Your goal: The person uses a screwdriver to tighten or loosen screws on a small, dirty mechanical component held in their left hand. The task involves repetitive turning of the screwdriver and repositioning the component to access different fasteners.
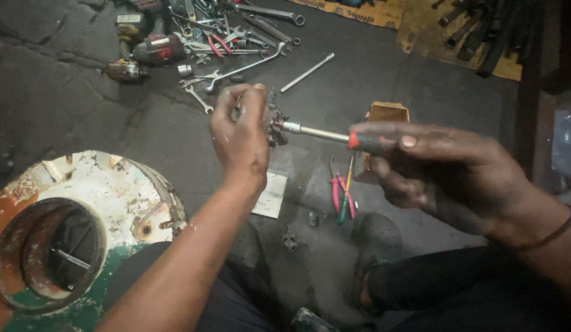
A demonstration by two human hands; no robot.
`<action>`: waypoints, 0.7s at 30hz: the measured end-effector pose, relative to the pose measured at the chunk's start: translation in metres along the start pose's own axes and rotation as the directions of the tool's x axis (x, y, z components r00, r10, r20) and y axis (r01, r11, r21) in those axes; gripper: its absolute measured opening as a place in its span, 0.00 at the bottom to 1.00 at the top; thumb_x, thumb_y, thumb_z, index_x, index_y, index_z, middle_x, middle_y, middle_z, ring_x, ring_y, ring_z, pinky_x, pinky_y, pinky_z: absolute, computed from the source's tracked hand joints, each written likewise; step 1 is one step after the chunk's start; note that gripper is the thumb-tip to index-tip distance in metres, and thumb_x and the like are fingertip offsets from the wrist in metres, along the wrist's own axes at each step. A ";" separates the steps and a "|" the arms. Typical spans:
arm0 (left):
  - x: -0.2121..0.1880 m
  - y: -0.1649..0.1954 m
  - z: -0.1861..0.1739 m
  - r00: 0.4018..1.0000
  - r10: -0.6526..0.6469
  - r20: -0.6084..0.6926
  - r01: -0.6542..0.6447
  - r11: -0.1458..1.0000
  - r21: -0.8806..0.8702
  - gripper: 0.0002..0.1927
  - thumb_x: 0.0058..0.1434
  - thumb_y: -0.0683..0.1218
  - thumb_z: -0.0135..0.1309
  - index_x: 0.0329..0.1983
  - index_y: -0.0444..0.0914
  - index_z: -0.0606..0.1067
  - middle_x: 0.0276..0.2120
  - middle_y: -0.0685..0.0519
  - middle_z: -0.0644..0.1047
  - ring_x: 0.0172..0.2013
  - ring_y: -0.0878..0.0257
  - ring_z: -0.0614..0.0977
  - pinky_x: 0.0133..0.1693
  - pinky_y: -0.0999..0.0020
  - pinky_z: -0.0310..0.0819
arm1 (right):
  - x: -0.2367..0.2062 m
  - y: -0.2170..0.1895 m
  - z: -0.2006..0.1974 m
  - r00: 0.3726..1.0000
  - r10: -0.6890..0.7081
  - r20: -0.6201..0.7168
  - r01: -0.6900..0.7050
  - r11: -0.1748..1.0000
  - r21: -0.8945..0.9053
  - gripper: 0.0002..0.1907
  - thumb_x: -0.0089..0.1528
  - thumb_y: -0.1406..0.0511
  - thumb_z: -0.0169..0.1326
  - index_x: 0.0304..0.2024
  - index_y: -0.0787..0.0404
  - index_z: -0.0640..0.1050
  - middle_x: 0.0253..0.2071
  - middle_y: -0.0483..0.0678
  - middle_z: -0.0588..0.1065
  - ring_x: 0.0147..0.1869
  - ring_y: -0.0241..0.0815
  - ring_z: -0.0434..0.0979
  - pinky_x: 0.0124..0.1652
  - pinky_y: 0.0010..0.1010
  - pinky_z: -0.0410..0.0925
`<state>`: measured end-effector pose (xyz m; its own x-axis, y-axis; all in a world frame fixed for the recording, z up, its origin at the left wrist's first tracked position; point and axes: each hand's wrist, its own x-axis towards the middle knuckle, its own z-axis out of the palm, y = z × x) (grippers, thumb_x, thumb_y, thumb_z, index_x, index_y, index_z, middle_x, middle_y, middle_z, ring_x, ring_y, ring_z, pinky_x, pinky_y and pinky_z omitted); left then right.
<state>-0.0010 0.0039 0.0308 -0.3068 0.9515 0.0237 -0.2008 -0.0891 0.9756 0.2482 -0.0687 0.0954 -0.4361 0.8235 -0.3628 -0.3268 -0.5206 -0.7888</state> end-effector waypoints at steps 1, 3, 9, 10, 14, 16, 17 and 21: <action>0.000 0.000 0.000 1.000 -0.003 -0.023 0.004 0.998 0.057 0.10 0.62 0.50 0.56 0.35 0.38 0.76 0.30 0.57 0.75 0.30 0.70 0.72 0.31 0.72 0.65 | 0.002 0.001 -0.003 0.996 -0.005 0.094 0.002 1.000 0.028 0.29 0.67 0.65 0.48 0.67 0.76 0.67 0.31 0.50 0.75 0.24 0.34 0.68 0.23 0.22 0.67; -0.002 -0.001 -0.002 0.998 -0.010 -0.066 0.021 0.985 0.170 0.11 0.62 0.50 0.56 0.34 0.38 0.76 0.29 0.57 0.73 0.29 0.70 0.69 0.30 0.72 0.62 | 0.004 0.005 -0.006 0.961 -0.022 0.275 -0.002 0.996 0.086 0.24 0.73 0.66 0.50 0.67 0.77 0.67 0.27 0.46 0.74 0.22 0.33 0.69 0.21 0.20 0.69; -0.002 -0.001 -0.006 0.993 0.101 -0.058 -0.082 0.959 0.272 0.12 0.64 0.52 0.54 0.36 0.38 0.77 0.32 0.56 0.77 0.34 0.68 0.75 0.38 0.70 0.69 | 0.000 0.014 0.005 0.983 -0.101 -0.150 -0.098 0.404 -0.910 0.30 0.62 0.60 0.55 0.67 0.39 0.74 0.27 0.35 0.78 0.15 0.34 0.71 0.15 0.25 0.72; -0.001 0.000 -0.007 0.992 0.116 -0.051 -0.094 0.941 0.324 0.13 0.63 0.52 0.54 0.36 0.38 0.78 0.32 0.55 0.78 0.35 0.67 0.76 0.40 0.70 0.69 | 0.001 0.015 0.008 0.954 -0.287 0.085 0.156 0.235 -0.959 0.30 0.64 0.62 0.55 0.69 0.42 0.71 0.32 0.37 0.79 0.22 0.32 0.74 0.22 0.23 0.73; -0.001 0.001 -0.007 0.997 0.034 -0.076 0.002 0.904 0.428 0.12 0.60 0.52 0.54 0.36 0.39 0.79 0.30 0.54 0.79 0.34 0.64 0.78 0.40 0.69 0.70 | 0.001 0.017 0.014 0.791 -0.370 0.487 0.256 -0.523 -0.813 0.32 0.64 0.65 0.57 0.71 0.39 0.69 0.30 0.42 0.77 0.29 0.34 0.74 0.24 0.28 0.70; -0.002 -0.001 -0.006 0.996 -0.022 -0.089 0.056 0.914 0.402 0.12 0.59 0.52 0.54 0.35 0.39 0.79 0.29 0.54 0.79 0.34 0.65 0.78 0.39 0.69 0.70 | 0.000 0.018 0.014 0.855 -0.341 0.390 0.102 -0.627 -0.773 0.32 0.63 0.65 0.59 0.68 0.35 0.71 0.27 0.43 0.76 0.26 0.36 0.72 0.20 0.30 0.67; -0.001 -0.001 -0.005 0.996 -0.012 -0.084 0.043 0.926 0.375 0.12 0.59 0.52 0.54 0.35 0.39 0.78 0.30 0.55 0.79 0.34 0.66 0.78 0.40 0.70 0.70 | 0.000 0.019 0.014 0.864 -0.347 0.364 0.096 -0.597 -0.797 0.31 0.64 0.65 0.59 0.67 0.35 0.70 0.29 0.43 0.77 0.27 0.36 0.73 0.20 0.28 0.68; 0.009 -0.002 -0.007 0.988 -0.156 0.000 0.155 0.981 -0.116 0.10 0.62 0.50 0.55 0.36 0.39 0.77 0.32 0.58 0.76 0.33 0.68 0.74 0.36 0.71 0.67 | 0.000 0.022 0.010 0.793 -0.470 0.389 0.474 0.073 -0.878 0.32 0.61 0.64 0.61 0.67 0.58 0.69 0.50 0.50 0.78 0.49 0.38 0.80 0.45 0.26 0.76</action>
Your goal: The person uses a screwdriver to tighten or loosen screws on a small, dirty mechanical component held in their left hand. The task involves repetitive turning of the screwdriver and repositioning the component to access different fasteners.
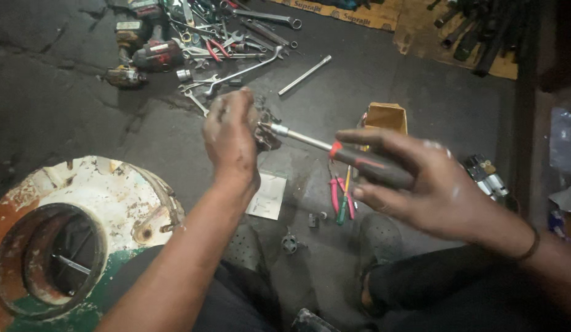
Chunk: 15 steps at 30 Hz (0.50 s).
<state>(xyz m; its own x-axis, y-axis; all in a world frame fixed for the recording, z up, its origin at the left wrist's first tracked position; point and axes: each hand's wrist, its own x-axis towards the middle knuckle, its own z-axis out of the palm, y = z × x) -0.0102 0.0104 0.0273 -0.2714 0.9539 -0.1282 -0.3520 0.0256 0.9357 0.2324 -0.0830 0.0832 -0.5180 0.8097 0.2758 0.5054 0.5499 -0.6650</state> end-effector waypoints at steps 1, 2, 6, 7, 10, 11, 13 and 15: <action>0.001 0.000 0.000 1.000 -0.012 -0.014 0.013 1.000 0.013 0.09 0.62 0.50 0.55 0.35 0.39 0.76 0.30 0.57 0.74 0.31 0.68 0.72 0.33 0.70 0.66 | -0.001 0.002 -0.001 0.974 0.227 0.005 -0.217 0.922 0.319 0.31 0.61 0.64 0.59 0.66 0.60 0.70 0.46 0.52 0.77 0.43 0.37 0.78 0.39 0.25 0.74; 0.001 0.000 -0.001 0.999 -0.024 -0.032 0.025 0.999 0.025 0.09 0.62 0.50 0.54 0.34 0.39 0.75 0.28 0.57 0.72 0.29 0.67 0.71 0.30 0.69 0.65 | -0.001 0.004 -0.002 0.900 0.428 0.086 -0.390 0.701 0.596 0.30 0.60 0.64 0.57 0.66 0.62 0.71 0.43 0.53 0.77 0.37 0.36 0.77 0.33 0.24 0.73; -0.004 0.001 -0.001 0.983 0.180 0.030 -0.180 0.984 0.013 0.10 0.64 0.48 0.56 0.35 0.37 0.75 0.31 0.58 0.74 0.34 0.71 0.73 0.36 0.72 0.68 | -0.001 0.014 -0.006 0.860 0.383 0.339 -0.382 0.041 0.923 0.25 0.68 0.62 0.49 0.63 0.73 0.71 0.37 0.54 0.76 0.30 0.32 0.72 0.27 0.21 0.69; -0.007 0.002 -0.003 0.978 0.206 0.015 -0.207 0.970 0.126 0.10 0.64 0.49 0.56 0.36 0.37 0.75 0.30 0.58 0.74 0.32 0.71 0.73 0.35 0.72 0.68 | -0.002 0.016 -0.005 0.864 0.334 0.377 -0.395 -0.016 0.919 0.22 0.72 0.62 0.47 0.61 0.75 0.71 0.34 0.53 0.76 0.27 0.33 0.72 0.25 0.23 0.68; -0.014 0.005 -0.005 0.962 0.274 -0.001 -0.256 0.900 0.354 0.10 0.64 0.50 0.54 0.37 0.37 0.75 0.28 0.57 0.74 0.30 0.70 0.72 0.33 0.72 0.67 | -0.002 0.016 -0.003 0.859 0.285 0.426 -0.443 -0.005 0.896 0.19 0.77 0.61 0.46 0.57 0.74 0.74 0.25 0.47 0.73 0.20 0.32 0.70 0.19 0.24 0.66; -0.014 0.006 -0.006 0.958 0.287 0.001 -0.268 0.893 0.363 0.11 0.64 0.50 0.55 0.38 0.37 0.75 0.29 0.57 0.75 0.31 0.70 0.73 0.34 0.72 0.67 | -0.002 0.015 -0.003 0.850 0.335 0.407 -0.465 0.114 0.878 0.20 0.74 0.60 0.47 0.58 0.71 0.76 0.20 0.42 0.72 0.17 0.28 0.68 0.17 0.22 0.65; -0.014 0.007 -0.006 0.944 0.330 0.030 -0.313 0.860 0.402 0.11 0.65 0.49 0.54 0.38 0.36 0.76 0.29 0.56 0.75 0.32 0.70 0.74 0.35 0.72 0.68 | -0.001 0.010 -0.003 0.829 0.459 0.321 -0.539 0.501 0.677 0.22 0.68 0.59 0.49 0.60 0.62 0.77 0.17 0.38 0.72 0.14 0.27 0.67 0.15 0.22 0.66; -0.014 0.008 -0.007 0.922 0.380 0.075 -0.369 0.801 0.473 0.10 0.67 0.49 0.54 0.39 0.36 0.76 0.31 0.56 0.76 0.33 0.70 0.75 0.38 0.72 0.69 | -0.001 0.004 0.000 0.829 0.538 0.156 -0.557 0.818 0.142 0.25 0.61 0.59 0.52 0.62 0.50 0.77 0.17 0.39 0.74 0.15 0.31 0.70 0.14 0.26 0.69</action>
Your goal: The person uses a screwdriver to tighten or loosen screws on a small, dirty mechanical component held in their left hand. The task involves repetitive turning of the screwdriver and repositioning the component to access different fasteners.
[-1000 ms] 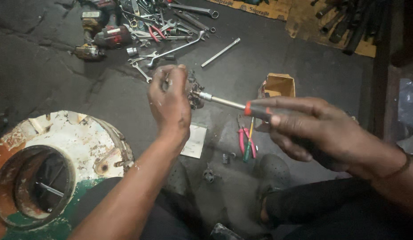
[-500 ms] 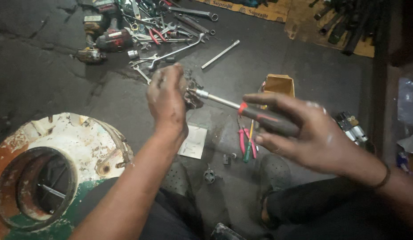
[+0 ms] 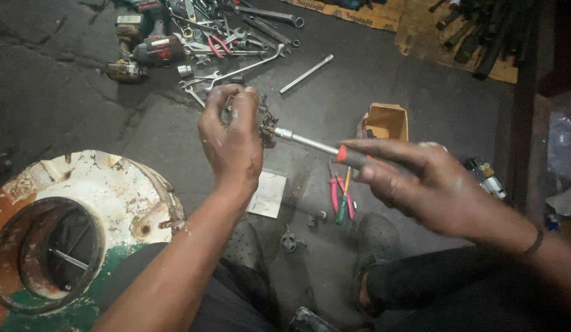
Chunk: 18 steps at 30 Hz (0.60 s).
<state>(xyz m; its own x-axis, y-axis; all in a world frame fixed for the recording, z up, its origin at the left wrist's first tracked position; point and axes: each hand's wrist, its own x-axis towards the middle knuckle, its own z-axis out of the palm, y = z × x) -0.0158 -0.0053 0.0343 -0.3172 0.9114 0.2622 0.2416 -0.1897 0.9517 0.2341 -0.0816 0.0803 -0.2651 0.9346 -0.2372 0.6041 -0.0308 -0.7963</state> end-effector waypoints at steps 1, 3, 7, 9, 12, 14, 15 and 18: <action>-0.001 0.000 0.000 0.997 -0.074 0.007 0.075 0.995 -0.068 0.11 0.66 0.49 0.54 0.38 0.36 0.76 0.30 0.56 0.75 0.31 0.69 0.73 0.35 0.71 0.66 | -0.001 -0.002 0.002 0.960 -0.271 -0.074 0.249 0.943 -0.221 0.25 0.62 0.60 0.54 0.63 0.52 0.75 0.23 0.40 0.76 0.20 0.32 0.72 0.18 0.26 0.70; -0.002 0.000 0.004 0.976 -0.216 0.034 0.218 0.954 -0.203 0.12 0.63 0.51 0.54 0.36 0.35 0.75 0.28 0.56 0.74 0.28 0.68 0.69 0.29 0.69 0.62 | -0.001 -0.007 0.005 0.667 -0.745 -0.020 0.568 0.525 -0.634 0.26 0.64 0.61 0.57 0.65 0.56 0.71 0.34 0.44 0.79 0.29 0.33 0.76 0.26 0.26 0.70; 0.000 0.000 0.005 0.983 -0.179 0.025 0.181 0.968 -0.174 0.12 0.62 0.51 0.55 0.36 0.38 0.75 0.29 0.56 0.75 0.28 0.70 0.72 0.30 0.72 0.65 | 0.001 -0.012 0.002 0.700 -0.711 -0.060 0.576 0.613 -0.541 0.23 0.66 0.63 0.56 0.64 0.57 0.72 0.33 0.42 0.77 0.29 0.31 0.75 0.25 0.24 0.70; 0.003 0.000 0.006 0.974 -0.224 0.022 0.224 0.953 -0.206 0.12 0.62 0.51 0.56 0.35 0.38 0.76 0.30 0.56 0.75 0.29 0.71 0.72 0.30 0.73 0.65 | 0.001 -0.015 0.001 0.718 -0.692 -0.081 0.575 0.654 -0.492 0.22 0.67 0.63 0.55 0.64 0.57 0.72 0.33 0.41 0.77 0.28 0.30 0.75 0.25 0.23 0.70; 0.005 0.000 0.007 0.951 -0.304 0.056 0.307 0.913 -0.267 0.12 0.64 0.51 0.55 0.34 0.37 0.74 0.31 0.58 0.73 0.30 0.71 0.72 0.29 0.74 0.65 | -0.005 -0.018 -0.006 0.988 -0.100 -0.121 0.138 0.920 0.367 0.27 0.62 0.61 0.51 0.63 0.64 0.72 0.33 0.40 0.77 0.29 0.31 0.75 0.22 0.22 0.66; 0.004 -0.001 0.008 0.970 -0.243 0.028 0.241 0.925 -0.294 0.11 0.63 0.51 0.56 0.35 0.37 0.75 0.31 0.58 0.74 0.30 0.72 0.71 0.29 0.74 0.65 | -0.001 -0.016 -0.009 0.998 0.057 0.041 -0.068 0.642 0.763 0.28 0.64 0.60 0.46 0.62 0.72 0.71 0.29 0.45 0.74 0.24 0.33 0.69 0.21 0.22 0.64; 0.004 -0.001 0.008 0.978 -0.209 0.015 0.203 0.929 -0.308 0.11 0.63 0.51 0.56 0.35 0.37 0.76 0.30 0.58 0.75 0.29 0.72 0.71 0.29 0.73 0.64 | 0.003 -0.015 -0.011 0.985 0.102 0.140 -0.171 0.433 0.885 0.29 0.65 0.60 0.43 0.61 0.77 0.71 0.27 0.48 0.73 0.22 0.33 0.66 0.21 0.22 0.63; 0.002 -0.003 0.008 0.979 -0.202 0.007 0.194 0.929 -0.315 0.12 0.63 0.50 0.56 0.37 0.36 0.75 0.28 0.57 0.73 0.28 0.71 0.68 0.28 0.71 0.60 | 0.010 -0.006 -0.008 0.951 -0.010 0.309 -0.276 0.423 0.863 0.25 0.68 0.57 0.47 0.56 0.73 0.74 0.20 0.44 0.72 0.14 0.29 0.64 0.11 0.19 0.61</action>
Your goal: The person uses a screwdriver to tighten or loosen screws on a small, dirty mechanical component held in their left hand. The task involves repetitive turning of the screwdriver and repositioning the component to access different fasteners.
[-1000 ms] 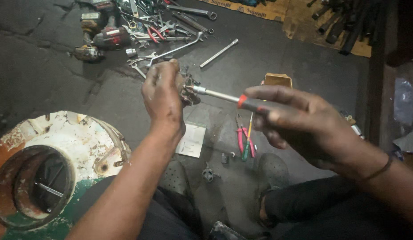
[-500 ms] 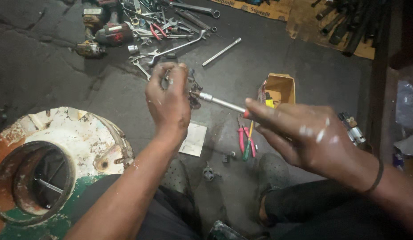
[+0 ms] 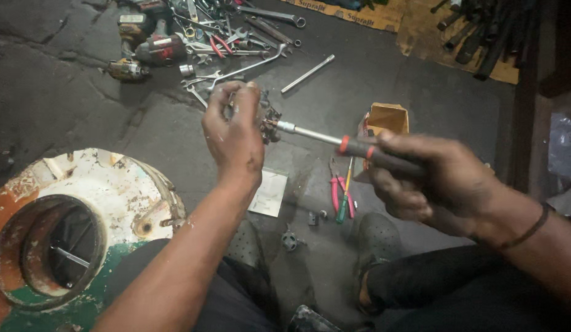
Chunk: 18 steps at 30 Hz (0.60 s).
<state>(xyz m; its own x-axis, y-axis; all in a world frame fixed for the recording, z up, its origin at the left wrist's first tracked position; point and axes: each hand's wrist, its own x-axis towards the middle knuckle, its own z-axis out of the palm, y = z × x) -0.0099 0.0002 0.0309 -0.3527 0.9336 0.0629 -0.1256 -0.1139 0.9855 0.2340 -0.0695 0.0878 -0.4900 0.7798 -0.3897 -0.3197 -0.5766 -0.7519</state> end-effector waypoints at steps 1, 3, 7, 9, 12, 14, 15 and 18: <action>0.000 0.000 -0.001 1.000 0.002 0.004 -0.002 1.000 0.022 0.12 0.63 0.50 0.56 0.37 0.36 0.75 0.28 0.57 0.73 0.28 0.71 0.68 0.28 0.72 0.60 | 0.000 0.002 -0.002 0.999 -0.011 0.043 0.011 1.000 0.001 0.24 0.69 0.59 0.48 0.56 0.75 0.74 0.20 0.44 0.72 0.14 0.29 0.65 0.12 0.19 0.62; -0.001 -0.001 -0.003 1.000 0.002 0.015 -0.003 0.998 0.066 0.12 0.63 0.50 0.56 0.37 0.36 0.76 0.28 0.58 0.73 0.27 0.71 0.68 0.27 0.72 0.61 | -0.003 0.003 -0.005 0.992 -0.030 0.124 0.029 1.000 0.007 0.22 0.73 0.62 0.49 0.57 0.78 0.74 0.20 0.43 0.70 0.15 0.29 0.65 0.13 0.20 0.62; 0.000 0.000 -0.003 0.987 0.156 0.037 -0.160 0.974 0.163 0.11 0.66 0.50 0.55 0.39 0.36 0.76 0.31 0.58 0.77 0.32 0.74 0.75 0.35 0.75 0.69 | -0.008 0.011 0.000 0.924 -0.382 0.000 0.144 0.350 -0.926 0.25 0.63 0.60 0.53 0.63 0.56 0.75 0.23 0.42 0.73 0.19 0.31 0.68 0.16 0.24 0.65; 0.000 0.001 -0.002 0.993 0.119 0.026 -0.122 0.962 0.245 0.12 0.65 0.50 0.55 0.38 0.36 0.76 0.29 0.57 0.76 0.30 0.73 0.73 0.33 0.74 0.67 | -0.005 0.017 0.006 0.684 -0.519 0.512 0.349 -0.384 -0.855 0.27 0.64 0.63 0.56 0.66 0.55 0.70 0.38 0.42 0.79 0.30 0.29 0.76 0.25 0.22 0.71; 0.000 0.000 0.001 0.995 -0.101 0.021 0.098 0.989 0.113 0.11 0.62 0.52 0.54 0.35 0.39 0.75 0.27 0.58 0.74 0.27 0.71 0.70 0.27 0.71 0.61 | -0.007 0.018 0.010 0.695 -0.543 0.471 0.238 -0.445 -0.863 0.28 0.61 0.62 0.59 0.64 0.52 0.72 0.32 0.43 0.76 0.26 0.32 0.72 0.23 0.25 0.67; 0.005 -0.001 0.003 0.991 -0.130 0.028 0.131 0.991 -0.036 0.10 0.62 0.50 0.55 0.34 0.38 0.76 0.29 0.58 0.74 0.29 0.71 0.70 0.30 0.72 0.62 | -0.010 0.016 0.009 0.697 -0.559 0.450 0.163 -0.487 -0.858 0.28 0.59 0.61 0.62 0.63 0.49 0.74 0.28 0.44 0.74 0.24 0.34 0.70 0.21 0.28 0.65; 0.007 -0.003 0.003 0.989 -0.146 0.031 0.148 0.983 -0.107 0.09 0.62 0.49 0.55 0.33 0.38 0.76 0.30 0.58 0.73 0.30 0.71 0.71 0.31 0.73 0.63 | -0.011 0.015 0.009 0.697 -0.567 0.439 0.127 -0.505 -0.854 0.29 0.58 0.61 0.63 0.62 0.48 0.74 0.26 0.44 0.73 0.23 0.35 0.69 0.20 0.29 0.64; 0.009 -0.008 0.000 0.987 -0.162 0.026 0.164 0.979 -0.122 0.08 0.62 0.48 0.54 0.33 0.39 0.78 0.29 0.58 0.73 0.30 0.70 0.70 0.31 0.72 0.62 | -0.014 0.006 0.004 0.916 -0.391 -0.085 0.158 0.549 -0.821 0.30 0.61 0.60 0.60 0.66 0.56 0.76 0.34 0.42 0.80 0.23 0.33 0.70 0.19 0.23 0.68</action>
<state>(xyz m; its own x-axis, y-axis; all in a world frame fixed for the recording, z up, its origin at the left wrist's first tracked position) -0.0127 0.0097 0.0239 -0.3038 0.9482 -0.0932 -0.2940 -0.0002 0.9558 0.2358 -0.0845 0.0908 -0.2548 0.9609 -0.1084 0.4125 0.0066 -0.9109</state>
